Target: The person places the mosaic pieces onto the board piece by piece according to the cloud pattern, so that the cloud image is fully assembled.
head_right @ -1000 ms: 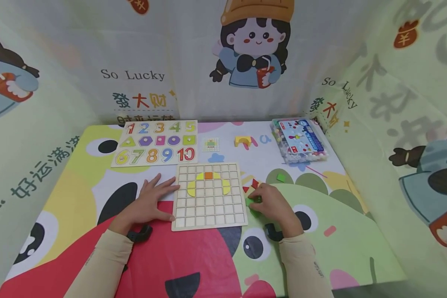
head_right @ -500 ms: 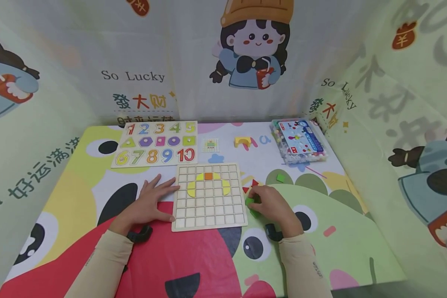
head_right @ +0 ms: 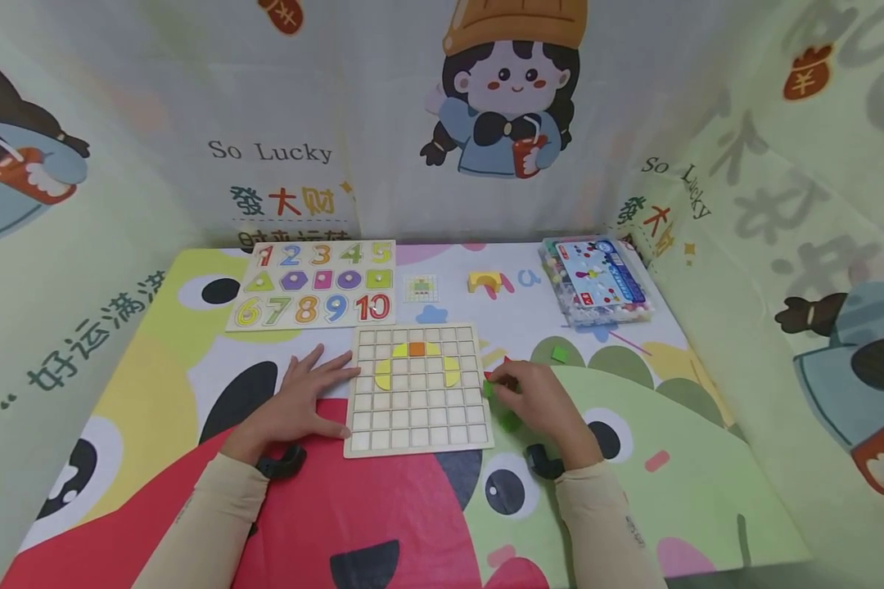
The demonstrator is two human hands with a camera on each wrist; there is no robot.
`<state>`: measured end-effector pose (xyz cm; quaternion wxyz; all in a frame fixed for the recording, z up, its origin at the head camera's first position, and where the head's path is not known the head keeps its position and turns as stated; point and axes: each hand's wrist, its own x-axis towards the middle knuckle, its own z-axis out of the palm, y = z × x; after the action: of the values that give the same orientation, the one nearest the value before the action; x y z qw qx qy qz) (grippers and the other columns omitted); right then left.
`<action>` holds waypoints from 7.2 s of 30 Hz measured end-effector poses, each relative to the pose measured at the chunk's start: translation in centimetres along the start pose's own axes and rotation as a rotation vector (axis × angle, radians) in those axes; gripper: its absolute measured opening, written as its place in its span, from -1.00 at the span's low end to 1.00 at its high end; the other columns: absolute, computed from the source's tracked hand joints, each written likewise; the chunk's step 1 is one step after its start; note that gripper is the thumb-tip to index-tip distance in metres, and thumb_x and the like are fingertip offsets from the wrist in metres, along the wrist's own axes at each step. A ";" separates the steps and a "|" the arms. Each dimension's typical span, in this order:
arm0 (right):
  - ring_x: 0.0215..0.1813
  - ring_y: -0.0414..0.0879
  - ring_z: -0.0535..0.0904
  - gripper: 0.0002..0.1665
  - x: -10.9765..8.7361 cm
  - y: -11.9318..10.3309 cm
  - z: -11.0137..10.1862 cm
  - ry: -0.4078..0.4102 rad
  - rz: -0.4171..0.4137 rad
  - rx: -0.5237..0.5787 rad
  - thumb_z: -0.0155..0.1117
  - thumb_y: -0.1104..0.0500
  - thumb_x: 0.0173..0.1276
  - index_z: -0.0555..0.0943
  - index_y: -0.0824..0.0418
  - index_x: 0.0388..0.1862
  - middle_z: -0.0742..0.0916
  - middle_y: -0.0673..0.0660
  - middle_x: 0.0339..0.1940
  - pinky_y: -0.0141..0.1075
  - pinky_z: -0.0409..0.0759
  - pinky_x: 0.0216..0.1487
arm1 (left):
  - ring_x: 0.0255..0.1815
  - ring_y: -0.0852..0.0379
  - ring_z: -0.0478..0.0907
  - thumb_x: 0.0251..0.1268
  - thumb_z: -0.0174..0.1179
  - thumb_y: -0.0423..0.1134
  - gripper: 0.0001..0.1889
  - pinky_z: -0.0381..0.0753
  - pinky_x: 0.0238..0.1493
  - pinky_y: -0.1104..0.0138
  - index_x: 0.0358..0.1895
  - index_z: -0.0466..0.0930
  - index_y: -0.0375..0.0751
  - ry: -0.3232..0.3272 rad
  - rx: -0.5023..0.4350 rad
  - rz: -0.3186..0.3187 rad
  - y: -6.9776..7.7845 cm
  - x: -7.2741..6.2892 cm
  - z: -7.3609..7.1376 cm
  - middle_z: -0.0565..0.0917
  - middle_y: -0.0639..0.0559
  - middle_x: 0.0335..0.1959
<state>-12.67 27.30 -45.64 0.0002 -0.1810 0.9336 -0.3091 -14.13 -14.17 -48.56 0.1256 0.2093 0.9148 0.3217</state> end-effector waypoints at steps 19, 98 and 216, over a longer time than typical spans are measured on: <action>-0.14 -0.17 0.69 -0.87 7.4 -6.5 3.7 -0.150 -0.035 -0.014 0.47 0.17 0.45 0.85 0.10 -0.08 0.87 0.01 -0.12 -0.24 0.72 -0.03 | 0.77 -0.35 -0.21 -0.21 0.69 0.09 0.08 -0.45 0.65 -0.40 0.56 0.45 0.07 0.008 0.005 0.001 0.0 0.2 0.3 0.21 -0.03 0.73; -0.21 -0.13 0.61 -0.71 2.1 -2.1 -0.7 -0.104 0.111 0.071 0.48 0.18 0.41 0.81 0.19 0.07 0.83 0.08 -0.13 -0.26 0.58 -0.20 | 0.77 -0.35 -0.23 -0.21 0.68 0.11 0.07 -0.45 0.65 -0.41 0.56 0.46 0.07 0.015 0.009 -0.007 0.1 0.0 0.5 0.21 -0.02 0.73; -0.21 -0.08 0.61 -0.90 9.7 -7.6 6.4 -0.141 0.248 -0.023 0.49 0.20 0.36 0.72 0.10 -0.20 0.77 0.05 -0.29 -0.23 0.68 -0.11 | 0.78 -0.33 -0.24 -0.20 0.69 0.10 0.07 -0.46 0.66 -0.39 0.56 0.45 0.10 0.004 0.012 -0.012 0.0 0.0 0.2 0.19 0.01 0.74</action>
<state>-18.43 14.66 -45.35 0.1020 -0.0857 0.9500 -0.2826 -14.01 -14.05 -48.68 0.1242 0.2040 0.9182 0.3160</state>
